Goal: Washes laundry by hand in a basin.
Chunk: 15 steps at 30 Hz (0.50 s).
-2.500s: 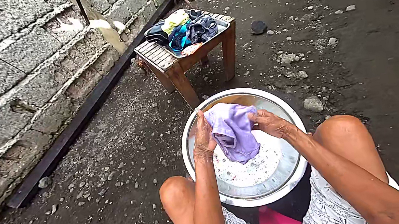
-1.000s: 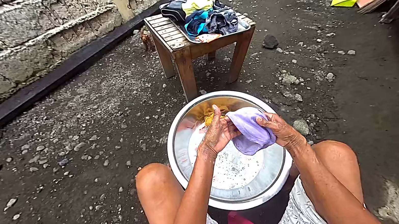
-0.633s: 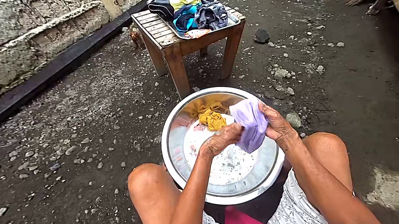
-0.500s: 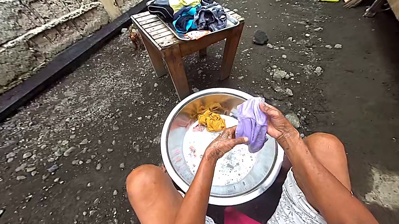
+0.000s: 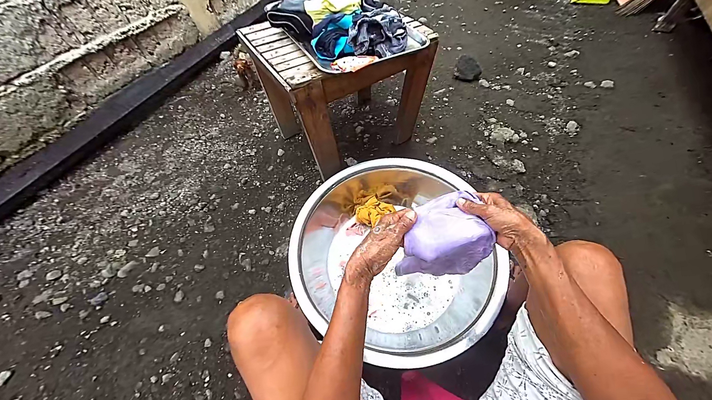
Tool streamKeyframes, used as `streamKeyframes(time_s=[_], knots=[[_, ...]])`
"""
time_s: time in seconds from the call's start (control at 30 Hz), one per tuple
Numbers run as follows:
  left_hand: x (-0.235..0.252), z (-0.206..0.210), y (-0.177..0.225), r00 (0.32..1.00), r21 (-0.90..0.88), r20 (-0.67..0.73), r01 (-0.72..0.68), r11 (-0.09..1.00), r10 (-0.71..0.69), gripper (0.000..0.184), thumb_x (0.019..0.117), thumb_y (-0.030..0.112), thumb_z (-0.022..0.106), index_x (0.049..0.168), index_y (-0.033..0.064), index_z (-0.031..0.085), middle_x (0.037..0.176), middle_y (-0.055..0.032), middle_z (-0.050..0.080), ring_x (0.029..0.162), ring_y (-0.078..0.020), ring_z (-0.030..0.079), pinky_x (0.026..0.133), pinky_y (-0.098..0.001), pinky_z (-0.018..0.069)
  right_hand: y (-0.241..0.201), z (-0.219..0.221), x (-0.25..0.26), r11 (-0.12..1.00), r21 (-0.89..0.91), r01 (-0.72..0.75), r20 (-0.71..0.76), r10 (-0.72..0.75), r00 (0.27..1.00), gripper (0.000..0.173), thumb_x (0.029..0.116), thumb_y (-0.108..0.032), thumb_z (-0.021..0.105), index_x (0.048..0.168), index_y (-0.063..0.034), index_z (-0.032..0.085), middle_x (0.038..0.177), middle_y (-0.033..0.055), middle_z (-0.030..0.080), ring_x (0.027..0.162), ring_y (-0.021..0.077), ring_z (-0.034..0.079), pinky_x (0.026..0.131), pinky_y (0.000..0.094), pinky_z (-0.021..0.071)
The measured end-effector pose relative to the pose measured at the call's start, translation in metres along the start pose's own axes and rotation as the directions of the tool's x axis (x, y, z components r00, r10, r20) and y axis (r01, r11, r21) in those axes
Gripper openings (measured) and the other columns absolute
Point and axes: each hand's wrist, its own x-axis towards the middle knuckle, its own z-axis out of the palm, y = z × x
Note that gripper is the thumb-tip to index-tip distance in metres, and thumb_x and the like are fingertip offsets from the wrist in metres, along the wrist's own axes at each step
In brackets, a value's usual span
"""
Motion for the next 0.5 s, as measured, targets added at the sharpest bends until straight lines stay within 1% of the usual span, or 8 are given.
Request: streamKeyframes(time_s=[0.1, 0.17, 0.23, 0.27, 0.33, 0.4, 0.43, 0.5], knots=[[-0.002, 0.003, 0.004, 0.998, -0.112, -0.054, 0.035, 0.993, -0.042, 0.034, 0.1114, 0.024, 0.033, 0.118, 0.0047, 0.06, 0.095, -0.004, 0.068, 0.086, -0.0126, 0.068, 0.079, -0.0325, 0.0588, -0.001, 0.001, 0.002, 0.954, 0.3, -0.02, -0.058, 0.039, 0.998, 0.032, 0.1079, -0.033, 0.051, 0.111, -0.0047, 0.065, 0.092, 0.007, 0.072, 0.086, 0.0151, 0.07, 0.079, 0.0348, 0.0607], [-0.002, 0.002, 0.0, 0.999, -0.313, -0.017, 0.032, 0.949, -0.039, 0.037, 0.1115, 0.032, 0.029, 0.129, 0.0109, 0.053, 0.106, -0.0067, 0.07, 0.093, -0.0181, 0.071, 0.081, -0.0366, 0.0604, 0.002, 0.003, -0.001, 0.894, 0.449, 0.01, 0.065, -0.044, 0.997, 0.059, 0.1028, -0.06, 0.046, 0.128, -0.0085, 0.06, 0.109, 0.0074, 0.073, 0.103, 0.0166, 0.07, 0.091, 0.0372, 0.0598], [-0.001, -0.002, -0.005, 0.998, -0.449, 0.057, 0.006, 0.894, 0.022, 0.045, 0.1091, 0.045, 0.033, 0.141, 0.0151, 0.047, 0.12, -0.0098, 0.068, 0.102, -0.0233, 0.07, 0.085, -0.0409, 0.0597, 0.012, 0.0, 0.002, 0.937, 0.349, 0.001, 0.288, -0.109, 0.951, 0.101, 0.0781, -0.086, 0.059, 0.15, -0.0167, 0.043, 0.124, 0.0047, 0.069, 0.113, 0.0167, 0.067, 0.095, 0.0373, 0.0576], [0.0, -0.003, -0.006, 0.994, -0.475, 0.095, -0.006, 0.88, 0.059, 0.054, 0.1056, 0.053, 0.039, 0.145, 0.0175, 0.045, 0.127, -0.0097, 0.066, 0.106, -0.0237, 0.069, 0.087, -0.0412, 0.0591, 0.017, 0.0, 0.003, 0.966, 0.259, -0.006, 0.366, -0.092, 0.926, 0.111, 0.0688, -0.088, 0.066, 0.152, -0.0193, 0.037, 0.117, 0.0036, 0.07, 0.102, 0.0167, 0.07, 0.083, 0.0362, 0.0601], [0.0, -0.006, -0.007, 0.981, -0.494, 0.158, -0.017, 0.869, 0.11, 0.081, 0.0912, 0.07, 0.057, 0.153, 0.021, 0.037, 0.136, -0.0091, 0.062, 0.115, -0.0244, 0.066, 0.091, -0.0423, 0.0583, 0.023, 0.003, 0.003, 0.983, 0.177, -0.039, 0.491, -0.054, 0.87, 0.111, 0.0709, -0.067, 0.083, 0.153, -0.0155, 0.028, 0.113, 0.0056, 0.071, 0.096, 0.0195, 0.073, 0.079, 0.0378, 0.0629], [-0.002, -0.006, -0.006, 0.974, -0.509, 0.183, -0.023, 0.86, 0.135, 0.1, 0.0797, 0.076, 0.067, 0.156, 0.0216, 0.032, 0.14, -0.0091, 0.06, 0.118, -0.0248, 0.065, 0.09, -0.0427, 0.059, 0.019, 0.007, 0.0, 0.983, 0.178, -0.048, 0.508, -0.05, 0.86, 0.086, 0.0796, -0.031, 0.086, 0.146, -0.0059, 0.039, 0.116, 0.0075, 0.071, 0.101, 0.0193, 0.072, 0.087, 0.0382, 0.0623], [-0.004, -0.006, -0.005, 0.971, -0.513, 0.191, -0.025, 0.858, 0.143, 0.107, 0.0755, 0.078, 0.068, 0.158, 0.023, 0.028, 0.141, -0.0089, 0.059, 0.118, -0.0252, 0.065, 0.086, -0.0428, 0.0601, 0.016, 0.007, -0.002, 0.985, 0.167, -0.032, 0.495, -0.055, 0.867, 0.073, 0.081, -0.021, 0.083, 0.14, -0.0028, 0.046, 0.114, 0.0072, 0.072, 0.101, 0.0175, 0.072, 0.089, 0.0366, 0.0615], [-0.008, -0.007, -0.003, 0.96, -0.533, 0.226, -0.018, 0.846, 0.163, 0.115, 0.0716, 0.082, 0.068, 0.162, 0.0292, 0.018, 0.147, -0.0091, 0.054, 0.122, -0.0281, 0.063, 0.082, -0.0458, 0.0607, 0.009, 0.005, -0.004, 0.989, 0.146, 0.006, 0.455, -0.073, 0.887, 0.055, 0.0836, -0.016, 0.079, 0.131, -0.0007, 0.056, 0.109, 0.0063, 0.073, 0.098, 0.0147, 0.072, 0.089, 0.0341, 0.0609]])
